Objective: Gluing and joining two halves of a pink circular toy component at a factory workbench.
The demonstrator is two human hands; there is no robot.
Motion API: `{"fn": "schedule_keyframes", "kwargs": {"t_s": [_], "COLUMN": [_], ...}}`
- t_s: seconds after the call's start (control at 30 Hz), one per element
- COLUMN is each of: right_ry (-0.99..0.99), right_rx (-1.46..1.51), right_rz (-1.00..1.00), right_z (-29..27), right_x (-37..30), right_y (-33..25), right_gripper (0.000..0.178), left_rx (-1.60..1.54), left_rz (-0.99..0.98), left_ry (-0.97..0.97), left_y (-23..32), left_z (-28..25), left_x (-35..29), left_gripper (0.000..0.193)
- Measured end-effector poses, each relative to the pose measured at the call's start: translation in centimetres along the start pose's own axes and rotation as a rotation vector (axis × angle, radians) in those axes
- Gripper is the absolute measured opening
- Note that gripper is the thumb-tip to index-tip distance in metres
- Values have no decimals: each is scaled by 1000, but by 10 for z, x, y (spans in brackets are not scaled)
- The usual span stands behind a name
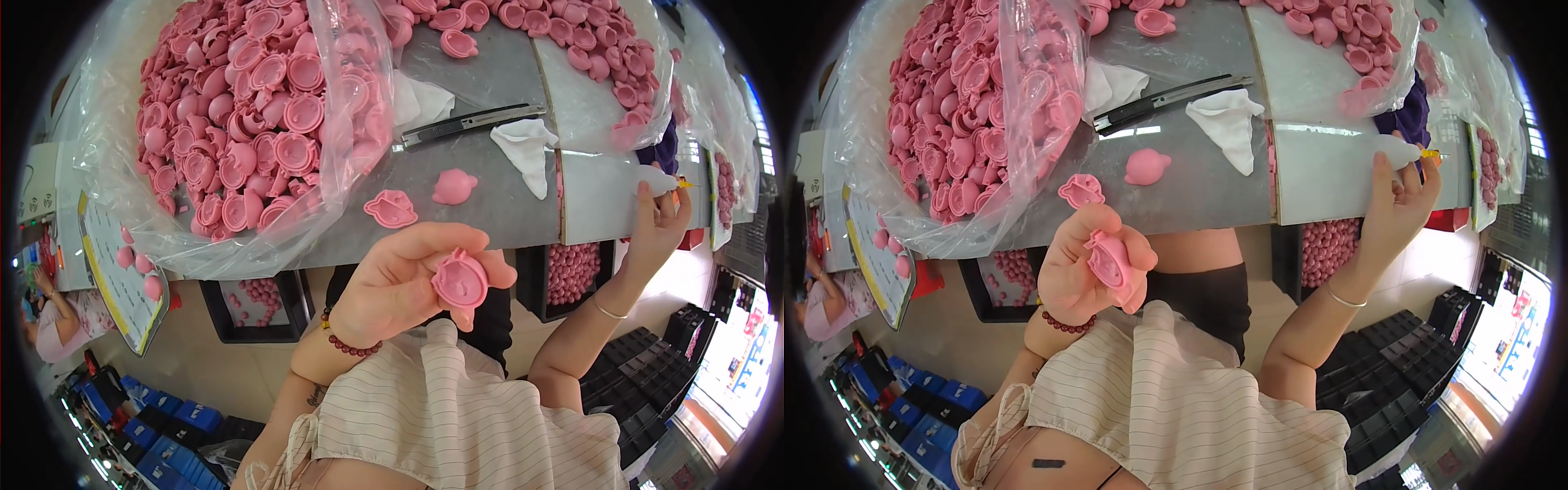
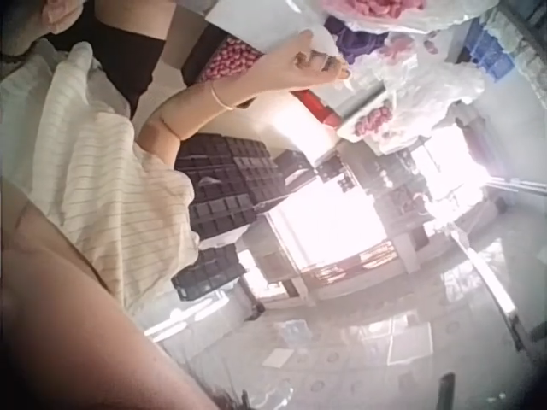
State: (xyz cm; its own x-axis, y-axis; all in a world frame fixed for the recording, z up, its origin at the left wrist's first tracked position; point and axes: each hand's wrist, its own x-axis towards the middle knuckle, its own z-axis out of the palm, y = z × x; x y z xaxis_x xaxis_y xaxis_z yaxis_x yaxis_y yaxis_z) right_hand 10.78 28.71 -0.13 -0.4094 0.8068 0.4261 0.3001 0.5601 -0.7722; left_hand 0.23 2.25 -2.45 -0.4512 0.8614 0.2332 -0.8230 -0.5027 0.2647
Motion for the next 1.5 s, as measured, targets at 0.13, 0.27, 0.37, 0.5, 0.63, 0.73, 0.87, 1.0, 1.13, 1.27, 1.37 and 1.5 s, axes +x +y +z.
{"fn": "schedule_keyframes", "kwargs": {"t_s": [0.13,0.27,0.37,0.5,0.63,0.73,0.87,1.0,1.13,1.27,1.37,1.5], "right_ry": [462,56,-474,-705,-816,-902,-1179,-888,-767,-769,-745,-778], "right_rx": [-103,63,-73,-35,-96,200,94,30,-103,50,300,524], "right_rz": [-370,-674,-827,-781,-654,-426,-182,-206,-388,-344,-229,-341], "right_z": [5,33,92,136,131,93,44,28,30,34,27,35], "right_x": [-10,5,23,33,31,10,-29,-52,-53,-55,-62,-70], "right_y": [-27,-73,-93,-107,-115,-120,-100,-87,-81,-79,-86,-86], "right_gripper": [36,28,29,28,27,28,31,34,34,33,31,33], "left_rx": [-49,133,521,458,494,489,496,533,689,751,869,921], "left_rz": [-57,-42,58,15,17,50,76,76,96,157,160,162], "left_ry": [70,139,311,273,338,368,333,272,309,292,307,292], "left_y": [4,7,6,4,8,14,17,16,16,11,7,1], "left_z": [2,15,23,28,26,20,17,16,19,18,19,22], "left_x": [-3,0,-2,-2,-9,-18,-13,-7,-1,-2,-3,-1], "left_gripper": [42,45,47,47,47,45,45,46,47,43,41,38]}}
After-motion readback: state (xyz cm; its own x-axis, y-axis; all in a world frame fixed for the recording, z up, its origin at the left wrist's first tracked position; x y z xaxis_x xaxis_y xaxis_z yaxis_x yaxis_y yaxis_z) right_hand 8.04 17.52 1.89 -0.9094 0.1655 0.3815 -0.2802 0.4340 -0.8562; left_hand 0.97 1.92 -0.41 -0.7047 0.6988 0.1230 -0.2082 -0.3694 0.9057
